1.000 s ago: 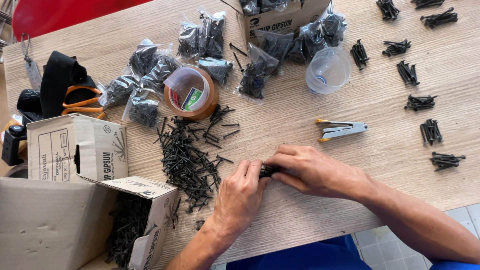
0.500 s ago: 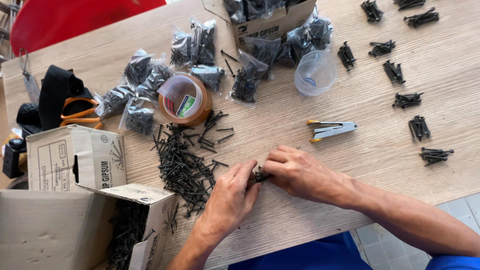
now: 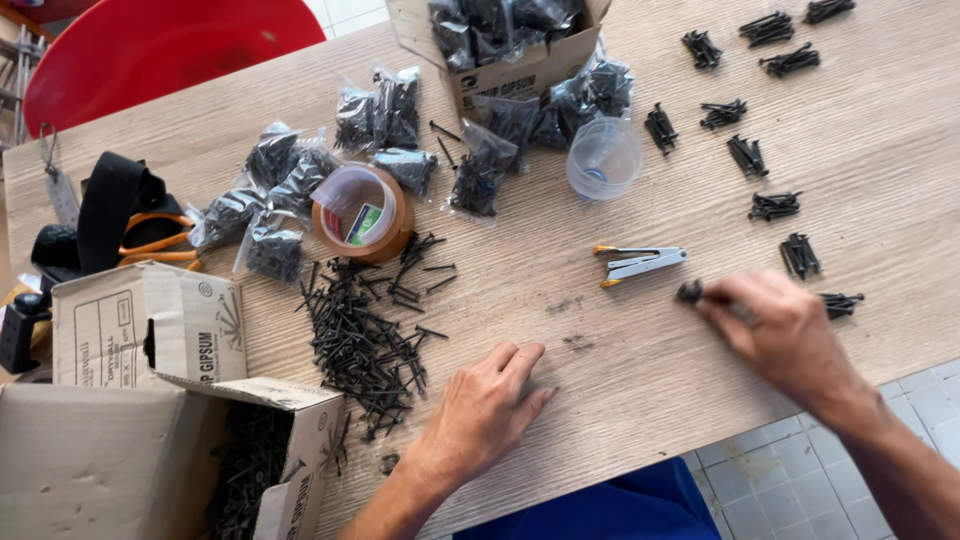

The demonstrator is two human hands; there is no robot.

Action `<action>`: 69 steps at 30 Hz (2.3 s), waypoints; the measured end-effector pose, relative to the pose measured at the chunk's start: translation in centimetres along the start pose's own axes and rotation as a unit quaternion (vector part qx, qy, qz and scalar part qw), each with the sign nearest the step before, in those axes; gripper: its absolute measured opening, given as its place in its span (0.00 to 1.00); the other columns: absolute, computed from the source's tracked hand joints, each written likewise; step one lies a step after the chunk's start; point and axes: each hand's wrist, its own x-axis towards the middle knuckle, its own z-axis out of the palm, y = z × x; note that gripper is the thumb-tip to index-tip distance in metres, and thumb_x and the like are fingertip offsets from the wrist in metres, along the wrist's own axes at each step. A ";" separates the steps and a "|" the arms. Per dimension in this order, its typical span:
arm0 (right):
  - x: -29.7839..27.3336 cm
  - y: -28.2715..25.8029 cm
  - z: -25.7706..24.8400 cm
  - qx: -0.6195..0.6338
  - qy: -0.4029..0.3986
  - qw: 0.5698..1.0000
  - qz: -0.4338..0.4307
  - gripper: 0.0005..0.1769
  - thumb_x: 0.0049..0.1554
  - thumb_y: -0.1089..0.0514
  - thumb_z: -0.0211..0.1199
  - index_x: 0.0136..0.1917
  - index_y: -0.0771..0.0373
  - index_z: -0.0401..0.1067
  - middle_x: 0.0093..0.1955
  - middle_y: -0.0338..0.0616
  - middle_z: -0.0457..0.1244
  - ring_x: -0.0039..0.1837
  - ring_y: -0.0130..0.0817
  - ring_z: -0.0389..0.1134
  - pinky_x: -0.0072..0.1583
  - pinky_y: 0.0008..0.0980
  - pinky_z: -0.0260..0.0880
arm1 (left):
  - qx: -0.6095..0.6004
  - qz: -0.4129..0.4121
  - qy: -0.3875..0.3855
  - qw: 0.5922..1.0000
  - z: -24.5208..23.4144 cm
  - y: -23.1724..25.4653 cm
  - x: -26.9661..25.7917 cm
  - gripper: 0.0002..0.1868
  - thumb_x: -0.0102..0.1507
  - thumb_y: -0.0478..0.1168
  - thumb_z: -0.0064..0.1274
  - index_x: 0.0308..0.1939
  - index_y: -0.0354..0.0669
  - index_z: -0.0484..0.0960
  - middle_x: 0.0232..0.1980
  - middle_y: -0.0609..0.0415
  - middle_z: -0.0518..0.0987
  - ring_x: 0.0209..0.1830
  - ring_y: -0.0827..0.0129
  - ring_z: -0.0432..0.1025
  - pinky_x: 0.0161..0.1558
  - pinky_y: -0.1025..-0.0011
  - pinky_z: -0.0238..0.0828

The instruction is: The person sorts black screws on a wooden table, picking them up from a large pile and arranging them into small, neat rows. The person uses both hands to handle the screws, moving them from a central pile to organized lines on the right side of the table.

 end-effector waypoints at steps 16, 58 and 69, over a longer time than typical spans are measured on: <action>15.3 4.0 -3.3 0.008 -0.005 0.994 -0.106 0.09 0.59 0.59 0.73 0.53 0.60 0.78 0.50 0.45 0.71 0.50 0.40 0.71 0.54 0.40 0.73 | 0.052 0.105 0.084 0.990 2.5 4.9 13.8 0.16 0.65 0.43 0.64 0.48 0.37 0.78 0.47 0.45 0.76 0.49 0.51 0.70 0.41 0.53 0.74; 13.8 -18.4 6.4 -0.074 0.249 0.919 -0.298 0.06 0.60 0.63 0.62 0.50 0.54 0.76 0.53 0.43 0.64 0.55 0.42 0.69 0.51 0.40 0.67 | 0.200 -0.107 0.374 0.899 -9.1 -6.3 0.2 0.10 0.70 0.36 0.60 0.54 0.39 0.87 0.50 0.48 0.81 0.52 0.54 0.75 0.56 0.61 0.74; 15.0 -24.0 8.4 -0.012 0.096 0.912 -0.399 0.21 0.67 0.55 0.50 0.71 0.46 0.70 0.68 0.55 0.63 0.71 0.62 0.66 0.62 0.53 0.69 | 0.165 -0.250 0.330 0.895 -8.4 -7.3 -1.2 0.13 0.70 0.41 0.59 0.57 0.45 0.86 0.52 0.51 0.80 0.57 0.56 0.74 0.60 0.58 0.74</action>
